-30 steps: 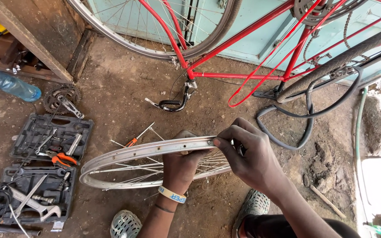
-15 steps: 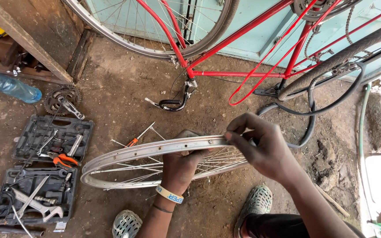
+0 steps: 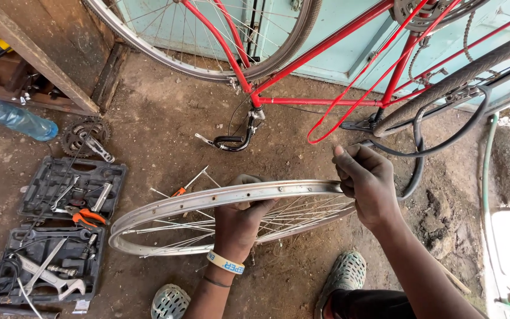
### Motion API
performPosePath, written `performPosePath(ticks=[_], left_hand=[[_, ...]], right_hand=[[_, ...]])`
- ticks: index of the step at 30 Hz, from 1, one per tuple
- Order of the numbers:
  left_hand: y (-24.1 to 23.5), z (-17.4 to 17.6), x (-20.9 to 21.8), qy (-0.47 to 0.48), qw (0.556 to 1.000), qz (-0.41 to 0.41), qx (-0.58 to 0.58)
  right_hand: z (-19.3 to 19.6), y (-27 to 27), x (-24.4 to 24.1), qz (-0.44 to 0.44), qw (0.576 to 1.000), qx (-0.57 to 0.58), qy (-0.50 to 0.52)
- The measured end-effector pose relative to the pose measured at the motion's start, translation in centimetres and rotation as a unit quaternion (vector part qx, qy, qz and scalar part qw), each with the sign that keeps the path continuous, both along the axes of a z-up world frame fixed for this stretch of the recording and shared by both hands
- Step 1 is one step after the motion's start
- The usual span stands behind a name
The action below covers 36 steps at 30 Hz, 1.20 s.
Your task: The person is seated on the ground, holding a bicycle wheel rim and spokes. They use their hands to manipulate the spokes and rim, likely adjusting tension or alignment. A red bicycle frame and a toolbox are visible in the background.
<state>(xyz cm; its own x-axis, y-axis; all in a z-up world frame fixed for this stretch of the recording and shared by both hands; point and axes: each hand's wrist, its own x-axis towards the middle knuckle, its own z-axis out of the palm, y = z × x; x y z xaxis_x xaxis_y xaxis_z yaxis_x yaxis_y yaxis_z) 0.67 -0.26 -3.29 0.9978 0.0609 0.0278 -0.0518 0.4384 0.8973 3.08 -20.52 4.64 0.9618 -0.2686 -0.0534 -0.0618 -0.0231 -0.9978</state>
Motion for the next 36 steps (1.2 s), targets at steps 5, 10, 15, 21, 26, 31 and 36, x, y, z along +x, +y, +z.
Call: performPosePath(ticks=[5,10,15,21,26,31,36], left_hand=[[-0.1,1.9,-0.2,-0.002,1.0,-0.021,0.003],[-1.0,0.4,0.2,0.005,1.0,-0.014,0.002],[-0.9,0.0,0.5,0.021,1.0,0.02,-0.011],[-0.4,0.6,0.1,0.015,0.998,-0.063,0.005],[-1.3,-0.2,0.5,0.028,1.0,0.009,-0.011],[-0.8,0.9,0.5,0.015,1.0,0.009,-0.012],[-0.6,1.5,0.1,0.018,0.999,-0.027,0.013]], right_hand=[[-0.3,0.1,0.0,0.001,1.0,-0.008,-0.012],[-0.1,0.4,0.0,0.007,0.999,-0.023,-0.023],[0.1,1.2,-0.4,0.007,0.998,-0.041,-0.039],[0.0,0.7,0.0,0.003,0.998,-0.053,-0.045],[0.3,1.0,-0.2,0.008,0.998,-0.044,-0.035],[0.0,0.9,-0.2,0.007,0.997,-0.061,-0.048],[2.1,3.1,-1.2,0.046,0.945,-0.283,-0.155]])
